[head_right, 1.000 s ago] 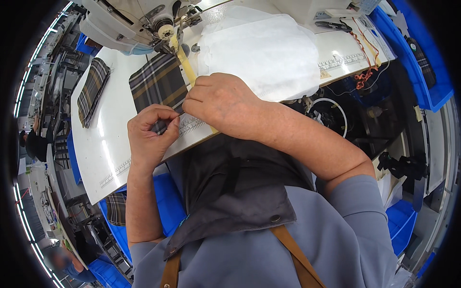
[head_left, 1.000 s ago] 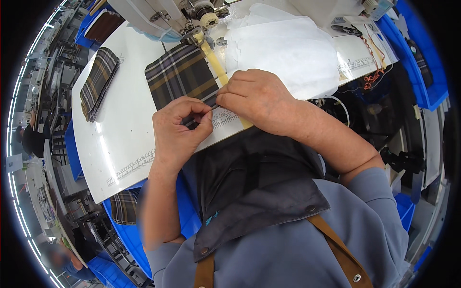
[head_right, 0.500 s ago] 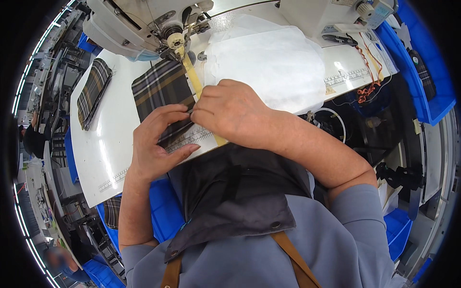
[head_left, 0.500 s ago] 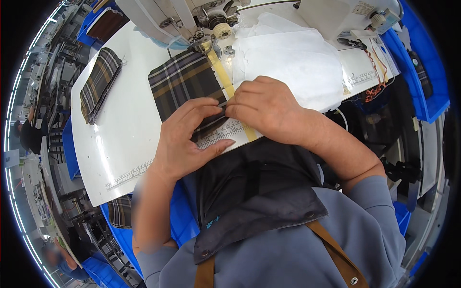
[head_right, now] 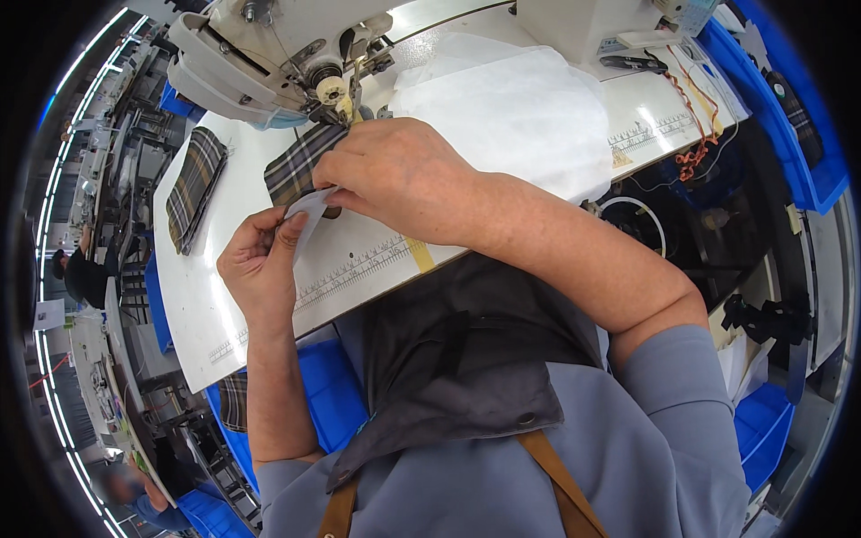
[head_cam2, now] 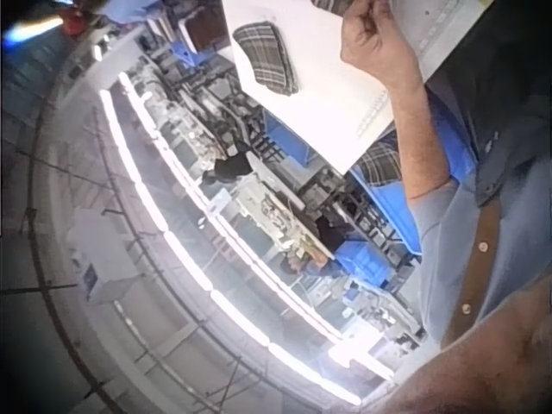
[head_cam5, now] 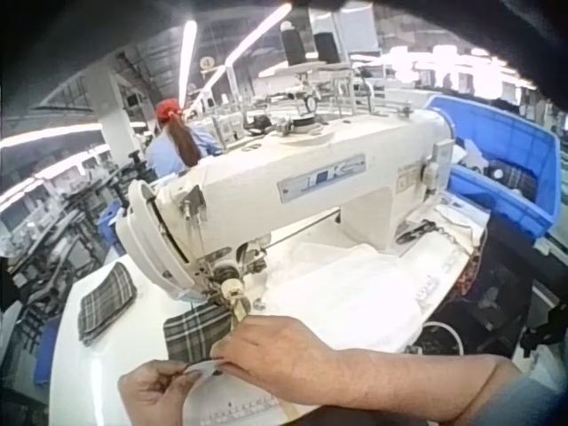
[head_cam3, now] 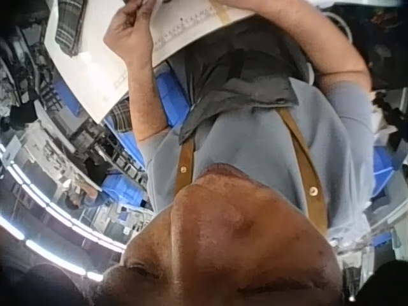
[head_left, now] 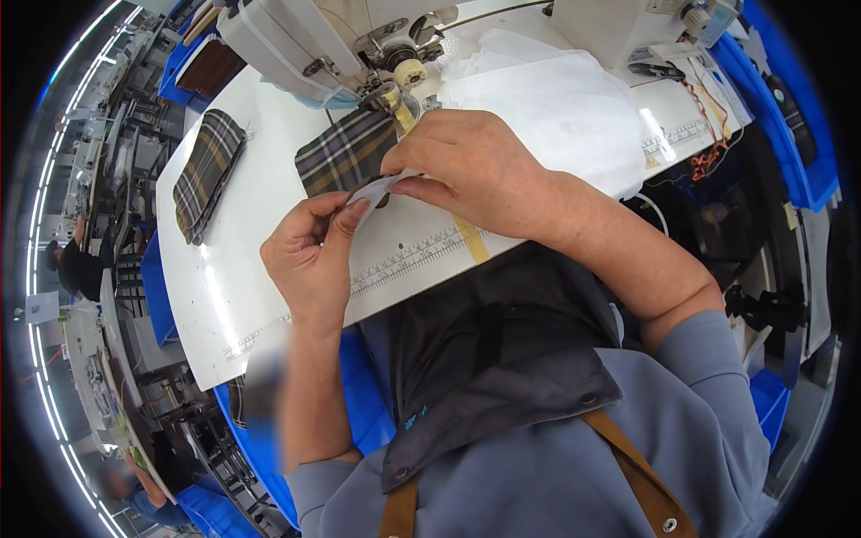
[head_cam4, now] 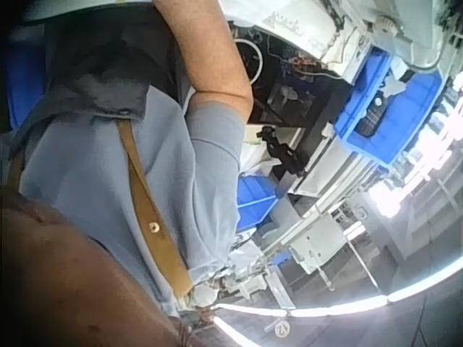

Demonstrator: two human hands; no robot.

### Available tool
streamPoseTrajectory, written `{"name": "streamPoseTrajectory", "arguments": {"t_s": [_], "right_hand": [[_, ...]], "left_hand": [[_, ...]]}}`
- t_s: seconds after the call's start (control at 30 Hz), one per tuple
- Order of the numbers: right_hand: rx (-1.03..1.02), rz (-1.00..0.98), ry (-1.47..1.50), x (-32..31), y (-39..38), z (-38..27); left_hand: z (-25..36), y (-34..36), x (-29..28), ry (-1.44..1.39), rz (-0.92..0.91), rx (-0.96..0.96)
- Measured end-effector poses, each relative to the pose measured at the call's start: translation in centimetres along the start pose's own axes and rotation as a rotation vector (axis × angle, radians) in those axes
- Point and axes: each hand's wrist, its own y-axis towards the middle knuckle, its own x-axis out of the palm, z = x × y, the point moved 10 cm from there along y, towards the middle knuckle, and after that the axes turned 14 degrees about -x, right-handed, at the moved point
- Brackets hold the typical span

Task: Using an industrial sewing machine to stitch plaid fabric components, likely for garment pockets.

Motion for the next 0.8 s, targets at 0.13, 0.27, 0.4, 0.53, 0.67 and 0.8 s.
{"name": "streamPoseTrajectory", "arguments": {"t_s": [0.13,0.27,0.4,0.53,0.67,0.8], "right_hand": [[-0.089,0.053,-0.068,-0.2,0.2,-0.7],[-0.154,0.067,-0.116,-0.6,0.4,-1.2],[-0.180,0.004,-0.169,-0.2,0.4,-1.4],[-0.181,-0.023,-0.188,-0.1,0.3,-1.1],[-0.198,-0.054,-0.208,0.0,0.5,-1.4],[-0.224,-0.077,-0.218,-0.5,0.6,-2.2]], "left_hand": [[0.5,-0.1,-0.3,-0.007,0.049,0.025],[1.5,-0.6,-0.3,0.017,0.126,0.112],[3.1,-0.9,0.1,0.071,0.115,0.241],[6.8,-2.1,0.8,0.269,0.195,0.550],[7.9,-3.2,1.8,0.503,0.225,0.684],[8.0,-4.0,1.5,0.456,0.212,0.747]]}}
